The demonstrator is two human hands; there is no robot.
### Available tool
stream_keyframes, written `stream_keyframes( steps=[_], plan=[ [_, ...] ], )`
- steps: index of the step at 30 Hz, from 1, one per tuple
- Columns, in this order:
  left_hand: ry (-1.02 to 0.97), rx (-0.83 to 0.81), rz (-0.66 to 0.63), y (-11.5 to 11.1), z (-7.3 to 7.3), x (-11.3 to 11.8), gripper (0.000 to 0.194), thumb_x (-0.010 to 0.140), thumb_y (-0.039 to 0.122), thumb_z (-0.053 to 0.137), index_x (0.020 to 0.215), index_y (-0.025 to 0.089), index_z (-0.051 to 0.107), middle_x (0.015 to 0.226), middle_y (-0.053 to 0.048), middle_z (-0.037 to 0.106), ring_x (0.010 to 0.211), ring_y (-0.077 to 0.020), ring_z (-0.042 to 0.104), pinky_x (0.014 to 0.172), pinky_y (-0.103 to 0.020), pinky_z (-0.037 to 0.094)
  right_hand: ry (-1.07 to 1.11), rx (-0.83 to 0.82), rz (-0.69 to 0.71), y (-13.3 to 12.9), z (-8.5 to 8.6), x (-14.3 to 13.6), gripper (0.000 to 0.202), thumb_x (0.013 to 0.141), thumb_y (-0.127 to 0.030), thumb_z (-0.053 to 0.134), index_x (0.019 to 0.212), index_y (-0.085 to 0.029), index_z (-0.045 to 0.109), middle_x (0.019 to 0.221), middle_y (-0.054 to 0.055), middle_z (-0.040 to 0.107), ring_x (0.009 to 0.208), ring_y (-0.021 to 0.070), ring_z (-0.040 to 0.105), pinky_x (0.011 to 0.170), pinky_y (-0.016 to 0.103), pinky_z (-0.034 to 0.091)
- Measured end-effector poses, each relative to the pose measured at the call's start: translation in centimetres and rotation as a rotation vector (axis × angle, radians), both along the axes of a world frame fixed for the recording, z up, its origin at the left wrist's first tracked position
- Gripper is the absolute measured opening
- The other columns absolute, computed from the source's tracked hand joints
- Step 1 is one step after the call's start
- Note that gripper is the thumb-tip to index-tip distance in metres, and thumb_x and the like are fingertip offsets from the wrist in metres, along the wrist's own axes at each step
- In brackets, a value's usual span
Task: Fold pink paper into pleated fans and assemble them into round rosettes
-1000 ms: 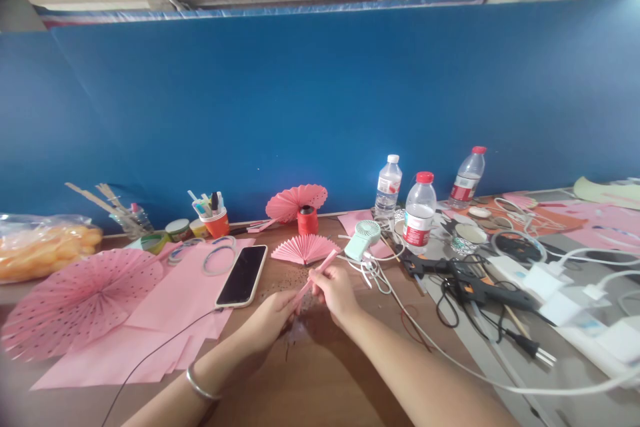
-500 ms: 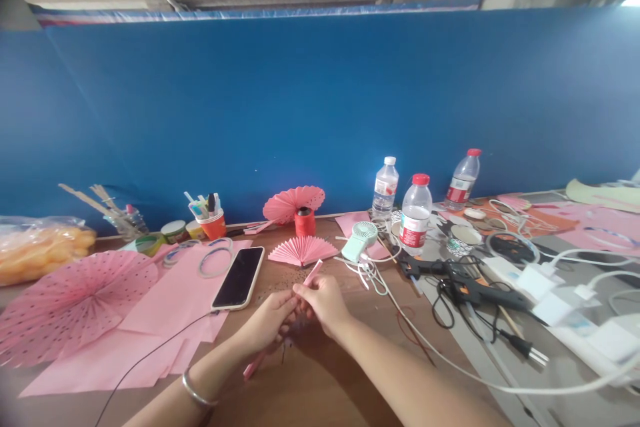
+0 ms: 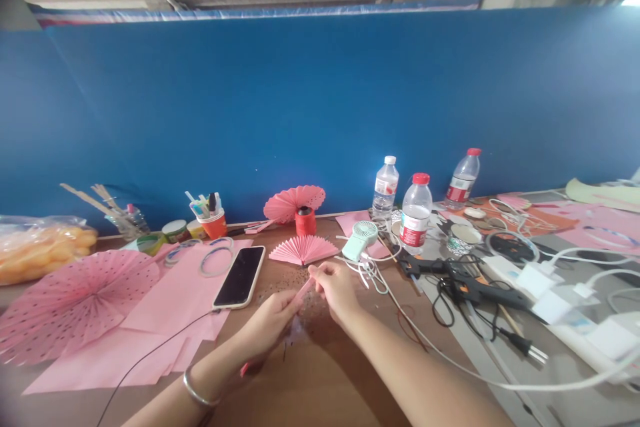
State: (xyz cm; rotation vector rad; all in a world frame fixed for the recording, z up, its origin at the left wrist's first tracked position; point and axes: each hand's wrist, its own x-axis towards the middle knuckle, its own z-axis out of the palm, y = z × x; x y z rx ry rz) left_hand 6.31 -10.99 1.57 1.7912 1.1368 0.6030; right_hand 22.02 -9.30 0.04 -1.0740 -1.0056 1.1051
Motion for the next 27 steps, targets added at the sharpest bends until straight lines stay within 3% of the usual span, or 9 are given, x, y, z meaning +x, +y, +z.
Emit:
stream_keyframes(
  steps=[2,7,9,14,18,21,22,25,27],
  plan=[
    [-0.032,-0.048,0.012,-0.1,0.0,0.0,0.039,0.082,0.051,0.037,0.067,0.016,0.047,0.049,0.006,0.036,0.046,-0.0080,0.032,0.045,-0.020,0.024,0.037,0.007,0.067,-0.1,-0.4,-0.2,0.039,0.067,-0.047,0.065,0.051,-0.017,0.046,0.041,-0.006,0.043,0.034,0.0060,0.034,0.036,0.020,0.021],
    [-0.258,-0.288,-0.054,-0.3,-0.3,0.1,0.043,0.081,0.056,0.037,0.063,0.017,0.042,0.042,0.009,0.026,0.039,-0.0055,0.019,0.040,-0.020,0.016,-0.078,0.067,0.488,-0.8,-1.0,-0.8,0.046,0.081,-0.056,0.043,0.058,-0.016,0.051,0.050,-0.001,0.051,0.045,0.0096,0.044,0.045,0.022,0.031],
    [-0.346,-0.375,-0.112,-0.3,-0.3,0.1,0.042,0.081,0.055,0.038,0.063,0.017,0.042,0.041,0.010,0.025,0.038,-0.0046,0.017,0.039,-0.020,0.014,-0.191,0.114,0.511,-1.1,-1.0,-1.0,0.046,0.083,-0.054,0.043,0.055,-0.017,0.050,0.051,0.000,0.052,0.050,0.0111,0.047,0.050,0.023,0.033],
    [-0.277,-0.404,-0.171,-0.7,-0.4,-0.5,0.039,0.080,0.053,0.042,0.066,0.017,0.045,0.040,0.010,0.028,0.035,-0.0040,0.021,0.037,-0.018,0.017,-0.241,0.148,0.313,-0.3,-0.7,0.2,0.050,0.082,-0.051,0.047,0.044,-0.018,0.041,0.042,-0.004,0.037,0.042,0.0088,0.034,0.045,0.025,0.024],
    [-0.149,-0.407,-0.199,-1.1,-0.8,-1.0,0.038,0.079,0.054,0.043,0.068,0.017,0.047,0.041,0.008,0.034,0.034,-0.0057,0.030,0.034,-0.017,0.021,0.053,0.108,-0.123,2.1,-0.1,3.6,0.055,0.079,-0.059,0.043,0.043,-0.022,0.025,0.038,-0.007,0.025,0.036,0.0076,0.022,0.039,0.025,0.017],
    [-0.323,-0.417,-0.118,-0.6,-1.0,-0.8,0.037,0.080,0.052,0.043,0.067,0.018,0.043,0.039,0.010,0.027,0.032,-0.0036,0.021,0.032,-0.016,0.015,0.101,0.093,-0.191,2.9,-0.3,4.5,0.055,0.080,-0.066,0.028,0.047,-0.023,0.020,0.040,-0.008,0.019,0.035,0.0077,0.016,0.037,0.025,0.012],
    [-0.406,-0.421,-0.093,-0.4,-0.9,-0.7,0.036,0.081,0.051,0.042,0.067,0.018,0.042,0.039,0.011,0.024,0.031,-0.0033,0.018,0.032,-0.015,0.013,0.115,0.058,-0.138,2.7,-0.5,4.1,0.056,0.079,-0.069,0.023,0.046,-0.023,0.022,0.040,-0.008,0.020,0.034,0.0076,0.016,0.037,0.025,0.012],
    [-0.568,-0.471,-0.081,0.1,-0.7,-0.5,0.033,0.083,0.047,0.042,0.067,0.019,0.040,0.039,0.012,0.021,0.030,-0.0035,0.015,0.029,-0.015,0.011,-0.060,0.079,0.315,1.0,-1.2,1.2,0.062,0.081,-0.068,0.018,0.043,-0.021,0.030,0.041,-0.007,0.022,0.037,0.0074,0.020,0.040,0.024,0.015],
    [-0.603,-0.512,-0.106,0.1,-0.5,-0.6,0.032,0.084,0.045,0.043,0.066,0.019,0.040,0.039,0.012,0.021,0.030,-0.0034,0.015,0.028,-0.015,0.013,-0.191,0.174,0.482,-0.2,-1.3,-0.6,0.058,0.082,-0.063,0.029,0.044,-0.019,0.033,0.043,-0.006,0.027,0.040,0.0073,0.024,0.043,0.024,0.018]
  ],
)
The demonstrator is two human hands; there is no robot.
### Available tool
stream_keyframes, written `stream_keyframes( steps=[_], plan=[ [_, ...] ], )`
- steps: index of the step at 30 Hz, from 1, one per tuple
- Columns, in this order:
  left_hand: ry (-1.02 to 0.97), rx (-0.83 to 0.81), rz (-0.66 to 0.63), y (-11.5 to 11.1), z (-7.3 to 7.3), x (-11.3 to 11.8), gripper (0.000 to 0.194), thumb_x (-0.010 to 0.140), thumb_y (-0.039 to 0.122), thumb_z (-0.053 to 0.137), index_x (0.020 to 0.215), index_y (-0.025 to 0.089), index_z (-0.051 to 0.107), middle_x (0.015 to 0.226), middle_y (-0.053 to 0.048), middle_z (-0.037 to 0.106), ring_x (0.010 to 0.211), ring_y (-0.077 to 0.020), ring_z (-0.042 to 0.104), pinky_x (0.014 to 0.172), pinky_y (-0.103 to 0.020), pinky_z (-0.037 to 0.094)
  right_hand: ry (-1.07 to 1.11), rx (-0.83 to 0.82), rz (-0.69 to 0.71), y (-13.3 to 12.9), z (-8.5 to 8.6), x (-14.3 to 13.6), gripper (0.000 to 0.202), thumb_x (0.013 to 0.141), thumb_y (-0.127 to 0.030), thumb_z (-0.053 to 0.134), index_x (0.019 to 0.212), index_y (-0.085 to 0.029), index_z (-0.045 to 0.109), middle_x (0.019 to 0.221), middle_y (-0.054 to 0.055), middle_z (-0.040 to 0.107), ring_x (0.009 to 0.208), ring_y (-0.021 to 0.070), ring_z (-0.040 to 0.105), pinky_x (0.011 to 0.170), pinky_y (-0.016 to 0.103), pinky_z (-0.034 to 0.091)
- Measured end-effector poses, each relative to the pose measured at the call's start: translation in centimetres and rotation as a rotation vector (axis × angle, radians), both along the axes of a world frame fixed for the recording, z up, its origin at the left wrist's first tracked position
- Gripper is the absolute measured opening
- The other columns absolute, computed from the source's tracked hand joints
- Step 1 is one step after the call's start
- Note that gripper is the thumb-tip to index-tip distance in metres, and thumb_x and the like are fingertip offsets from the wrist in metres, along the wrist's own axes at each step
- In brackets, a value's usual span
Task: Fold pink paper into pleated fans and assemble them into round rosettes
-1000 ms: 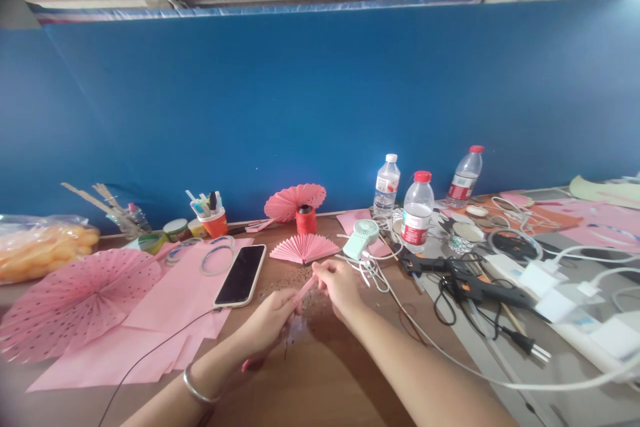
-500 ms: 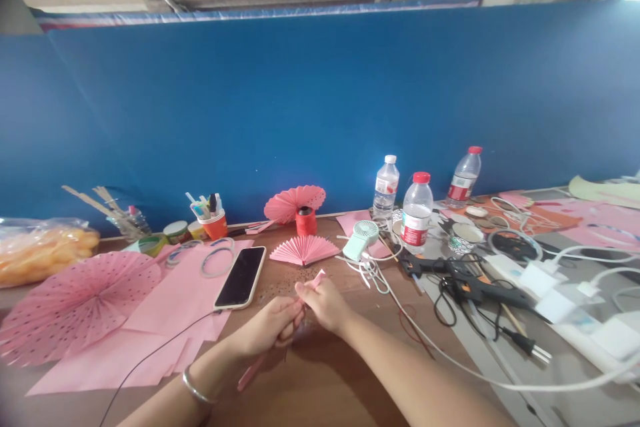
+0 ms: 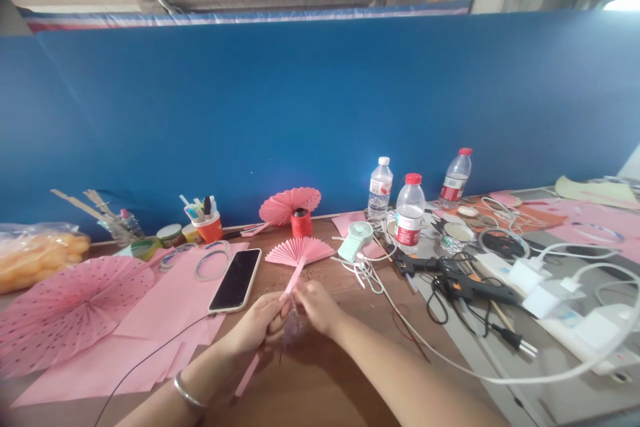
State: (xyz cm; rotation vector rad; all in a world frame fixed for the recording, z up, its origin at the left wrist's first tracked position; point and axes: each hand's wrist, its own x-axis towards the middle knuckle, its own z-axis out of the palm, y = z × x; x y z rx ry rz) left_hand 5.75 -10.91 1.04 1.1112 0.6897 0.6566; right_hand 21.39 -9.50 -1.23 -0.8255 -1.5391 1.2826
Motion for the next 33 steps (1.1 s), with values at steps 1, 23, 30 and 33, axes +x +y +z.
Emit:
stream_keyframes(
  steps=[1,23,30,33],
  plan=[
    [-0.009,-0.013,-0.021,-0.1,0.0,-0.1,0.031,0.084,0.044,0.043,0.066,0.019,0.040,0.039,0.011,0.022,0.029,-0.0033,0.015,0.028,-0.015,0.013,-0.051,0.044,0.014,-0.5,0.1,-0.6,0.057,0.083,-0.059,0.033,0.044,-0.018,0.035,0.045,-0.004,0.032,0.043,0.0079,0.029,0.045,0.024,0.021],
    [0.223,0.066,-0.167,-1.1,0.6,0.3,0.038,0.083,0.051,0.039,0.066,0.018,0.044,0.040,0.010,0.028,0.032,-0.0039,0.019,0.033,-0.017,0.014,0.308,-0.099,-0.151,-0.8,0.7,-0.2,0.046,0.080,-0.053,0.048,0.053,-0.016,0.051,0.050,-0.003,0.041,0.045,0.0082,0.034,0.045,0.022,0.022],
    [0.272,0.101,-0.107,-1.3,-0.4,0.7,0.039,0.082,0.054,0.037,0.069,0.019,0.045,0.040,0.009,0.029,0.031,-0.0045,0.022,0.031,-0.016,0.019,0.217,-0.114,-0.328,-0.4,-0.1,-0.6,0.066,0.081,-0.066,0.027,0.043,-0.017,0.048,0.037,-0.003,0.035,0.036,0.0088,0.034,0.042,0.023,0.022],
    [0.209,0.057,-0.119,-1.3,-0.4,0.5,0.033,0.083,0.050,0.040,0.071,0.019,0.045,0.042,0.010,0.029,0.031,-0.0038,0.018,0.029,-0.015,0.017,0.218,-0.126,-0.314,-0.2,-0.1,-0.3,0.071,0.082,-0.067,0.018,0.046,-0.016,0.052,0.038,-0.002,0.036,0.036,0.0092,0.035,0.041,0.023,0.021]
  ],
)
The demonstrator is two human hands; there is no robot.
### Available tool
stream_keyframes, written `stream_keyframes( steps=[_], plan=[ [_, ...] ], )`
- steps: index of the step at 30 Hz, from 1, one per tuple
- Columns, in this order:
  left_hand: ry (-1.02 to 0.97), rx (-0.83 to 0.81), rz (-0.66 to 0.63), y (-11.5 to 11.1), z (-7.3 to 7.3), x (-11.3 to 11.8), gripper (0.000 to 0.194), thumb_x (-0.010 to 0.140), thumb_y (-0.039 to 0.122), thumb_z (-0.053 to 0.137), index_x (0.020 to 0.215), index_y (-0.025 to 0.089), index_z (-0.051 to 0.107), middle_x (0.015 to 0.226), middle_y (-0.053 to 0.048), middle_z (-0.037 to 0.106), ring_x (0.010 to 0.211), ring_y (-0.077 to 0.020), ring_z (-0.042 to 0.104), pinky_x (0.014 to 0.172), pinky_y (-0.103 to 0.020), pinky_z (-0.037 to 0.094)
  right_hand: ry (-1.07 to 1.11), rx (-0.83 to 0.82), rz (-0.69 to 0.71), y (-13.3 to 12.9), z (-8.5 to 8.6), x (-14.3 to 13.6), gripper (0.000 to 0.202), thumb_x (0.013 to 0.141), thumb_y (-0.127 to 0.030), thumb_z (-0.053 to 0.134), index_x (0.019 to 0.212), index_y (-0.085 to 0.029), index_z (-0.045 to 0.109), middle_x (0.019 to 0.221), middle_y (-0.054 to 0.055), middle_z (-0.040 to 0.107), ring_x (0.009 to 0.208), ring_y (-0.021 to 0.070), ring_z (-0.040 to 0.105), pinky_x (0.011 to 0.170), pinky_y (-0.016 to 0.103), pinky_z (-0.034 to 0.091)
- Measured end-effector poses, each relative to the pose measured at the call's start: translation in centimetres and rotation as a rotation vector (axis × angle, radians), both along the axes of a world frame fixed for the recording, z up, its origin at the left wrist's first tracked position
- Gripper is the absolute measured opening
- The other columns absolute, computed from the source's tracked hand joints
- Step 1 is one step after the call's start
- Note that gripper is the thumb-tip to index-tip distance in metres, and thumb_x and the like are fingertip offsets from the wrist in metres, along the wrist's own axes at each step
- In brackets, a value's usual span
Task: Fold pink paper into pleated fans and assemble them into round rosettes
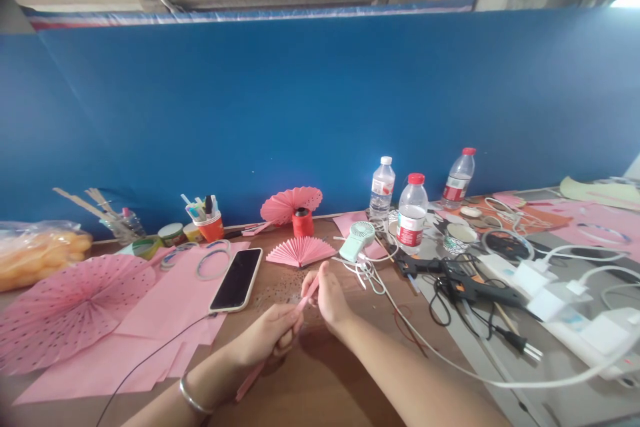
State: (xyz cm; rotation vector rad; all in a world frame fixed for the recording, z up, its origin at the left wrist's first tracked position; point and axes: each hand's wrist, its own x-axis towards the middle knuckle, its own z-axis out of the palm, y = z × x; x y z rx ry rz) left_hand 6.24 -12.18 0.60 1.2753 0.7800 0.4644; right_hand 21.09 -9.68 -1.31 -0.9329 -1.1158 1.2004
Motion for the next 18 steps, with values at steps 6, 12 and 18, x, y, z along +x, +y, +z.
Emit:
stream_keyframes(
  steps=[6,12,18],
  plan=[
    [0.015,-0.060,-0.031,0.1,0.3,-0.2,0.032,0.082,0.050,0.040,0.073,0.019,0.046,0.043,0.010,0.029,0.030,-0.0036,0.018,0.029,-0.015,0.016,-0.013,0.029,-0.063,0.2,-0.3,0.4,0.066,0.084,-0.063,0.026,0.047,-0.015,0.054,0.039,-0.002,0.036,0.039,0.0088,0.034,0.041,0.023,0.021],
    [-0.076,0.012,0.051,0.5,0.0,-0.2,0.035,0.082,0.050,0.043,0.068,0.017,0.044,0.040,0.010,0.026,0.032,-0.0034,0.018,0.030,-0.015,0.012,-0.035,-0.029,0.209,-0.2,0.1,0.0,0.065,0.078,-0.071,0.021,0.055,-0.017,0.049,0.043,-0.005,0.034,0.039,0.0086,0.029,0.042,0.023,0.023],
    [-0.068,-0.029,0.049,0.7,0.0,0.0,0.038,0.081,0.054,0.041,0.067,0.018,0.041,0.043,0.010,0.025,0.033,-0.0027,0.017,0.031,-0.015,0.011,-0.300,0.072,0.123,-0.6,0.7,0.1,0.048,0.082,-0.055,0.043,0.050,-0.019,0.038,0.046,-0.005,0.030,0.046,0.0089,0.028,0.046,0.024,0.022]
  ],
)
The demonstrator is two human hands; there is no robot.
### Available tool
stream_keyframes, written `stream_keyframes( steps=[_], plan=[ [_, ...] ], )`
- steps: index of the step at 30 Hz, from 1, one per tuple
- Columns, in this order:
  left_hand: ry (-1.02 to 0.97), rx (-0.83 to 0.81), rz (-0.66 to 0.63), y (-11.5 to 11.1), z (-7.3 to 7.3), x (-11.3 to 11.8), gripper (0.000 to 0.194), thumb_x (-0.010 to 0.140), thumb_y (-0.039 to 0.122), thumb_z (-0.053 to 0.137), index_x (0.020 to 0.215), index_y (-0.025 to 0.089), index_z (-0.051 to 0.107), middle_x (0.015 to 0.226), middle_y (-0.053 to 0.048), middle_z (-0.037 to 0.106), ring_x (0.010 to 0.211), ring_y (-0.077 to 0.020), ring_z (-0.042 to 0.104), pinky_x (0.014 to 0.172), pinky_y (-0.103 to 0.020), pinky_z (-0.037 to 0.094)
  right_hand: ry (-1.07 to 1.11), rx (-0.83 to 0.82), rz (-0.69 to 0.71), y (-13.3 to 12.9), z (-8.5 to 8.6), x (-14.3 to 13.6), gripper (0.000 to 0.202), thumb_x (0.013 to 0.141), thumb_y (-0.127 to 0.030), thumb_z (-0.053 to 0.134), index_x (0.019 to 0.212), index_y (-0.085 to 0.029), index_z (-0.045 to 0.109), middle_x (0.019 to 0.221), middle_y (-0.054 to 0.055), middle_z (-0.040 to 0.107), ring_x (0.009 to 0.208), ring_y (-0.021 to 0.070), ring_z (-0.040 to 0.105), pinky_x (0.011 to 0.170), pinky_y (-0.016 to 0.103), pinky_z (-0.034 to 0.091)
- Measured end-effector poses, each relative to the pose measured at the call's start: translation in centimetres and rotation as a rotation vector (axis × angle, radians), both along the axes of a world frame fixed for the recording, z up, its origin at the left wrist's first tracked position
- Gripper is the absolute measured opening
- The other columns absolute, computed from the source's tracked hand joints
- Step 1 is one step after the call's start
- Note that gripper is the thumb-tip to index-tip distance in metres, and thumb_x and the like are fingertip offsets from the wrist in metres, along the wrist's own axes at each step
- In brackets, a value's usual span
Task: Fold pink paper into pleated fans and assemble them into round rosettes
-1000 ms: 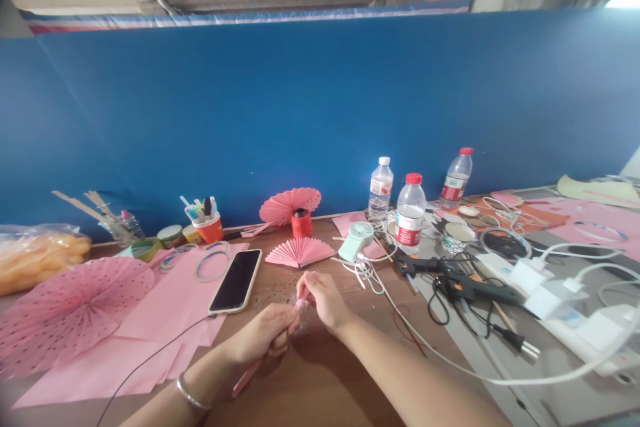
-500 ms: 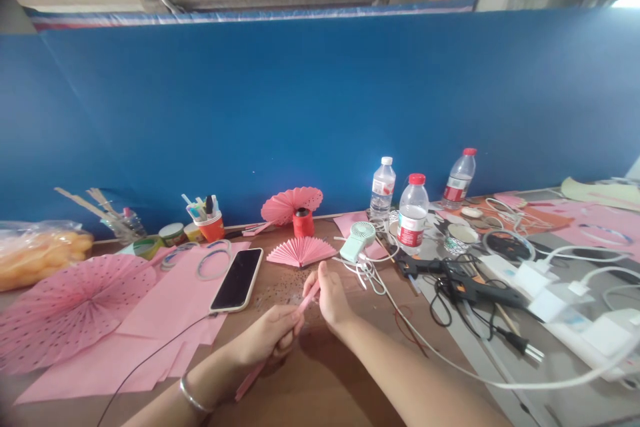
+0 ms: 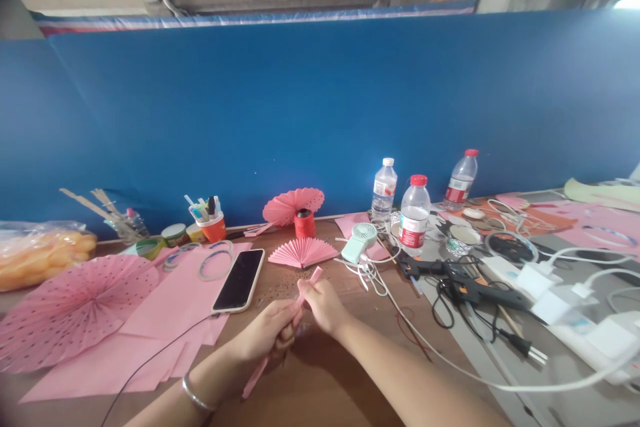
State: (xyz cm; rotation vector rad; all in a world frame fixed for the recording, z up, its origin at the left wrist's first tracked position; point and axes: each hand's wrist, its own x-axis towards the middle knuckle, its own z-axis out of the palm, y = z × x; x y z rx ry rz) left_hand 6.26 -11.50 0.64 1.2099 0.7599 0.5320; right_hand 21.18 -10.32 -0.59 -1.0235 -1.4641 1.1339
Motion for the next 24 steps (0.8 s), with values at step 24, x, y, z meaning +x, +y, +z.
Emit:
stream_keyframes(
  steps=[24],
  plan=[
    [0.469,0.805,0.271,1.0,-0.1,-0.7,0.037,0.088,0.035,0.031,0.076,0.018,0.062,0.076,-0.006,0.062,0.072,-0.0190,0.053,0.069,-0.026,0.036,0.251,-0.173,0.127,0.9,-0.9,0.8,0.007,0.069,-0.023,0.061,0.069,-0.016,0.058,0.055,-0.003,0.055,0.048,0.0099,0.048,0.048,0.022,0.037]
  ],
)
